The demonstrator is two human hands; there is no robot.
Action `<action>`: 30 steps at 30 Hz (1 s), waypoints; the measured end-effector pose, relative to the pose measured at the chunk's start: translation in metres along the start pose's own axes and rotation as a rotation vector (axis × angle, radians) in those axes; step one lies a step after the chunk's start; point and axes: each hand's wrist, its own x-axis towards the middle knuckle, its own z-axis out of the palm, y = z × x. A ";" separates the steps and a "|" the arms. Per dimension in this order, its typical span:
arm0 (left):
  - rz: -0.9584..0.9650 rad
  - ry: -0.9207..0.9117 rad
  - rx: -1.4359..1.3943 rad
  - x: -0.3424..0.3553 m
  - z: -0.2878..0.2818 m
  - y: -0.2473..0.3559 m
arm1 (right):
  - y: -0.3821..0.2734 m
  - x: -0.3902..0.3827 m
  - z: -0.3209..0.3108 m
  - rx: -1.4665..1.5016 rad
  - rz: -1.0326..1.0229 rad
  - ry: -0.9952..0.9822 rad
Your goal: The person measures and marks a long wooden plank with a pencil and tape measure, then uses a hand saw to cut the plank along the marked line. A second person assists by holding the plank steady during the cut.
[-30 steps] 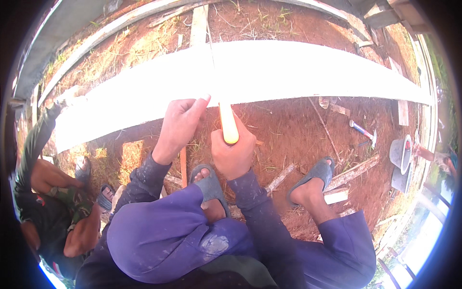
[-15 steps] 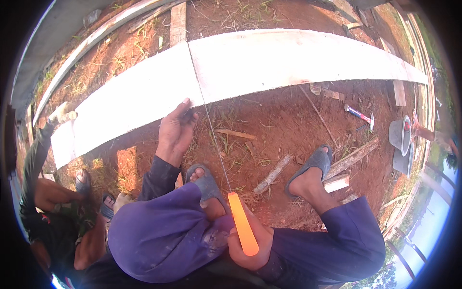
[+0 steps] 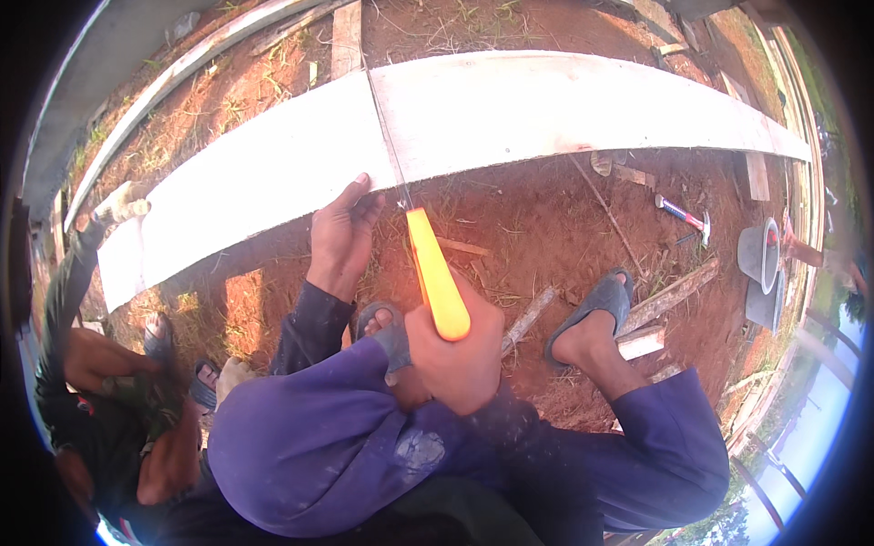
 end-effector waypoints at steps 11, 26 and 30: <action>-0.016 -0.086 -0.007 0.007 0.006 -0.008 | -0.027 0.130 0.043 -0.031 -0.121 0.115; -0.045 -0.032 -0.013 -0.004 0.003 -0.005 | 0.017 -0.025 0.000 0.159 0.089 0.147; -0.053 -0.059 -0.037 0.006 0.008 -0.005 | -0.012 0.105 0.056 -0.051 -0.207 0.147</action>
